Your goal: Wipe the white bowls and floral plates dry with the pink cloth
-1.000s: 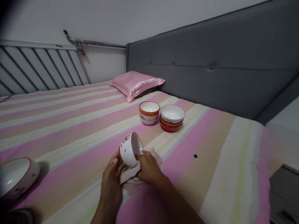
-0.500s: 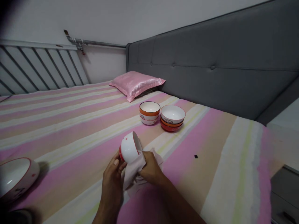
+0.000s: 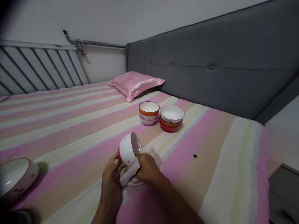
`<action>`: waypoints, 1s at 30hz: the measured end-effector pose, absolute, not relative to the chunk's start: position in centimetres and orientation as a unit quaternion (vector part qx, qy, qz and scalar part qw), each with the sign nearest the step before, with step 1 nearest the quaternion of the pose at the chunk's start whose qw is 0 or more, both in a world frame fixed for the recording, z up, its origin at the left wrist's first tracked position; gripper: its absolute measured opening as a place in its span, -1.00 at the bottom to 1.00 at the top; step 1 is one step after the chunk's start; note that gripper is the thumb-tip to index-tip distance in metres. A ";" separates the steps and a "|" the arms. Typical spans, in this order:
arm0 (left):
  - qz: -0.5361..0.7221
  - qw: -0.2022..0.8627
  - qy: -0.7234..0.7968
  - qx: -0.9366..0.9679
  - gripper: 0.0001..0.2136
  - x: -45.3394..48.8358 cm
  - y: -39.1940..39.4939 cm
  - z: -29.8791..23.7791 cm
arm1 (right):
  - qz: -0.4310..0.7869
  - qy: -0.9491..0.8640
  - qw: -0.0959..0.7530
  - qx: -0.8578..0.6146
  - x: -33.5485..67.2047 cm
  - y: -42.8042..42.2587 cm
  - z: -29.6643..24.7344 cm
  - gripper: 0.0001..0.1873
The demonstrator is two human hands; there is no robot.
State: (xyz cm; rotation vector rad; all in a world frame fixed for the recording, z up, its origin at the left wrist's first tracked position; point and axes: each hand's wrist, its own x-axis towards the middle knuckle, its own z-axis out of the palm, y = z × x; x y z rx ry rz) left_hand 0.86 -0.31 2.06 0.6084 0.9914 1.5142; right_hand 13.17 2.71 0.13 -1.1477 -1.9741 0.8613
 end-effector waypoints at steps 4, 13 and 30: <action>0.653 0.556 0.429 0.284 -0.51 0.7 -0.1 1.8 | 0.232 -0.798 0.299 -0.468 13.3 2.8 0.2 -0.75; 0.653 0.558 0.433 0.273 -0.54 0.9 -0.2 2.1 | 0.232 -0.804 0.294 -0.462 13.6 2.9 0.3 -0.66; 0.654 0.551 0.427 0.294 -0.56 0.7 -0.2 1.7 | 0.522 -0.626 0.434 -0.384 13.0 2.6 0.9 -0.72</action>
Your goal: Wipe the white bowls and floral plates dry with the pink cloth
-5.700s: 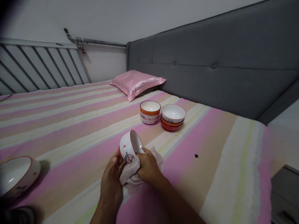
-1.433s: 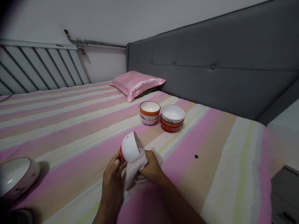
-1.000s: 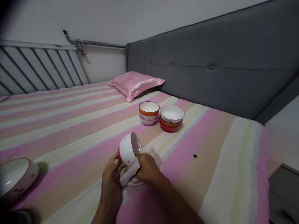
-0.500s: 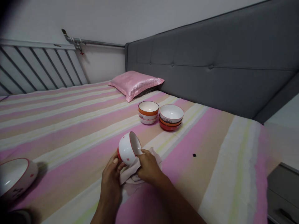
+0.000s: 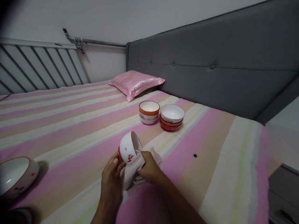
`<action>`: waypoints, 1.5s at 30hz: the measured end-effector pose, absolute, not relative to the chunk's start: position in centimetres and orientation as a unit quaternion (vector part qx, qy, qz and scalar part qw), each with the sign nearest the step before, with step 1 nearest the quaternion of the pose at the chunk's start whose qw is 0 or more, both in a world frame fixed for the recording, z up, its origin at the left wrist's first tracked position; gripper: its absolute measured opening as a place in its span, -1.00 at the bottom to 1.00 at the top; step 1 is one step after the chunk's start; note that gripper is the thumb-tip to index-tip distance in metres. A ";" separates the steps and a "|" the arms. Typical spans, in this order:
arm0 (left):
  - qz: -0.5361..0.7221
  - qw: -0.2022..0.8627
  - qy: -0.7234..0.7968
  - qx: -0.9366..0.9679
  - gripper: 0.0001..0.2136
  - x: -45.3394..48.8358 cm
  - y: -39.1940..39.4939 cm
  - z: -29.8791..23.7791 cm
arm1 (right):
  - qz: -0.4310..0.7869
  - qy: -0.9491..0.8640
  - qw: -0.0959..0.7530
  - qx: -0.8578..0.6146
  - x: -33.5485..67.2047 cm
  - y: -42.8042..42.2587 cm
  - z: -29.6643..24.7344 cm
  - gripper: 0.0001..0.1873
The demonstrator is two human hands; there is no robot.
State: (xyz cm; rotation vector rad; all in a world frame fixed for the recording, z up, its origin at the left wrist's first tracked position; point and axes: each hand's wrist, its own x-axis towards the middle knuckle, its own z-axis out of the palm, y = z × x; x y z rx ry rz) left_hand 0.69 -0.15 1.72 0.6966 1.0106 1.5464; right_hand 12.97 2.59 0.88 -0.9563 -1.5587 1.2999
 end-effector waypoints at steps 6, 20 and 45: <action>0.659 0.555 0.435 0.263 -0.56 0.8 -0.2 2.1 | 0.324 -0.769 0.317 -0.451 13.3 2.7 0.4 -0.69; 0.656 0.548 0.432 0.287 -0.55 0.8 -0.2 2.3 | 0.349 -0.740 0.356 -0.451 13.5 2.9 0.5 -0.76; 0.657 0.552 0.445 0.258 -0.57 0.9 -0.2 2.2 | 0.216 -0.807 0.266 -0.481 13.3 2.9 0.2 -0.63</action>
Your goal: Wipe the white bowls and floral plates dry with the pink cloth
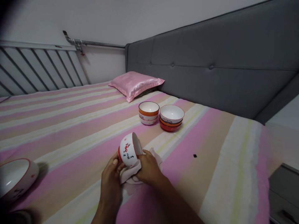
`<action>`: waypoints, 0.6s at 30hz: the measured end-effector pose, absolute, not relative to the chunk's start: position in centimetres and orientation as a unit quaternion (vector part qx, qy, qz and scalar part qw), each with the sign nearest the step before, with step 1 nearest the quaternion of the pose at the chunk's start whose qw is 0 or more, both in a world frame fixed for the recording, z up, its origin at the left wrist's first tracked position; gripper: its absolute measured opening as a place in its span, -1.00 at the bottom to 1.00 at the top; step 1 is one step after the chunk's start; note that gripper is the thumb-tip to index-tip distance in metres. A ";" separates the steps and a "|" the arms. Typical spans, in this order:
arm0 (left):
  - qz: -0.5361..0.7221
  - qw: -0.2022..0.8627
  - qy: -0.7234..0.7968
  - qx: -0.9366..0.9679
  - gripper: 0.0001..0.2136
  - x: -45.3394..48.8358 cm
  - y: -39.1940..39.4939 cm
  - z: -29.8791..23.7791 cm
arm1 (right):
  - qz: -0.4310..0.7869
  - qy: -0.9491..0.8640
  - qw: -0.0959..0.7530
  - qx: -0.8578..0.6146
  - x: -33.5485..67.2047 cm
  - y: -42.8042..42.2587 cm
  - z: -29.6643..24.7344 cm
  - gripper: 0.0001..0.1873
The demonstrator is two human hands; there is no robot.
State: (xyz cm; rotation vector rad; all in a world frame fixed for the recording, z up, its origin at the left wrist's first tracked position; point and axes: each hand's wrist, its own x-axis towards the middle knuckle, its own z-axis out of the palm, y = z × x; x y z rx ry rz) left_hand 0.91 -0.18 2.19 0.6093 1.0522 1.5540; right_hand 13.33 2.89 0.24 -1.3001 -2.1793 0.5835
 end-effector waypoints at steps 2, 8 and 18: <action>0.656 0.556 0.439 0.260 -0.56 0.9 -0.2 2.2 | 0.212 -0.810 0.262 -0.480 13.3 3.0 0.2 -0.65; 0.665 0.547 0.424 0.279 -0.59 0.7 -0.2 2.1 | 0.247 -0.780 0.323 -0.476 13.5 2.9 0.4 -0.78; 0.667 0.520 0.431 0.314 -0.65 0.6 -0.3 1.7 | 0.451 -0.630 0.475 -0.418 13.2 2.9 0.1 -0.86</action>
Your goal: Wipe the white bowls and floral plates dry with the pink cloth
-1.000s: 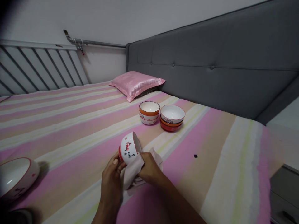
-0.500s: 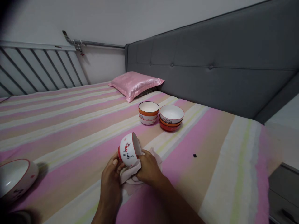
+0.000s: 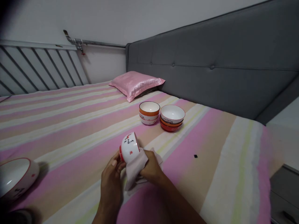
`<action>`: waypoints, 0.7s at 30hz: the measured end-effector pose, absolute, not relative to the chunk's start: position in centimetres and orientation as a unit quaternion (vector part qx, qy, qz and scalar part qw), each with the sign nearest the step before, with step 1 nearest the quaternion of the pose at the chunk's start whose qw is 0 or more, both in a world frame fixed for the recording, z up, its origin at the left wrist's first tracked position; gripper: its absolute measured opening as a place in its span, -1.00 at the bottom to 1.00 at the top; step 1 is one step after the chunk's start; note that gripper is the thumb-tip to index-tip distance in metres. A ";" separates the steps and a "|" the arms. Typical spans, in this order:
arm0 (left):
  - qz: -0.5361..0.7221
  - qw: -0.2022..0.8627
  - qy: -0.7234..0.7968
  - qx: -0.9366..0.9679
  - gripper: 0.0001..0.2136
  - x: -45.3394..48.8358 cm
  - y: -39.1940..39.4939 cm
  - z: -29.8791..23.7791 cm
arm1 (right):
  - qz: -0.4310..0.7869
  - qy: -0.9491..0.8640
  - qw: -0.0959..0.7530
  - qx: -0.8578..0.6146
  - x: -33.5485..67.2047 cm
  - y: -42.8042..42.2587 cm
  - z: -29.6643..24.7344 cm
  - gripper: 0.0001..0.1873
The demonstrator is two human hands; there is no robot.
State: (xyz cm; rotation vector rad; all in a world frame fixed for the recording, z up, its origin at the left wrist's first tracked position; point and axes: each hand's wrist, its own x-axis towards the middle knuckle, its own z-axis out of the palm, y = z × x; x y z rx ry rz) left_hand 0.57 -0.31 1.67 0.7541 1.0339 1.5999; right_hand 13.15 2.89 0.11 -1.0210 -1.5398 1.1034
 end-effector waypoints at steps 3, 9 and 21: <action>0.663 0.525 0.431 0.315 -0.63 0.4 -0.3 1.5 | 0.445 -0.658 0.443 -0.415 13.1 2.9 0.0 -0.89; 0.668 0.538 0.427 0.286 -0.59 0.4 -0.3 1.5 | 0.363 -0.733 0.366 -0.445 13.3 2.8 0.2 -0.84; 0.669 0.531 0.445 0.269 -0.59 0.9 -0.2 1.9 | 0.211 -0.821 0.274 -0.455 13.6 3.1 0.0 -0.61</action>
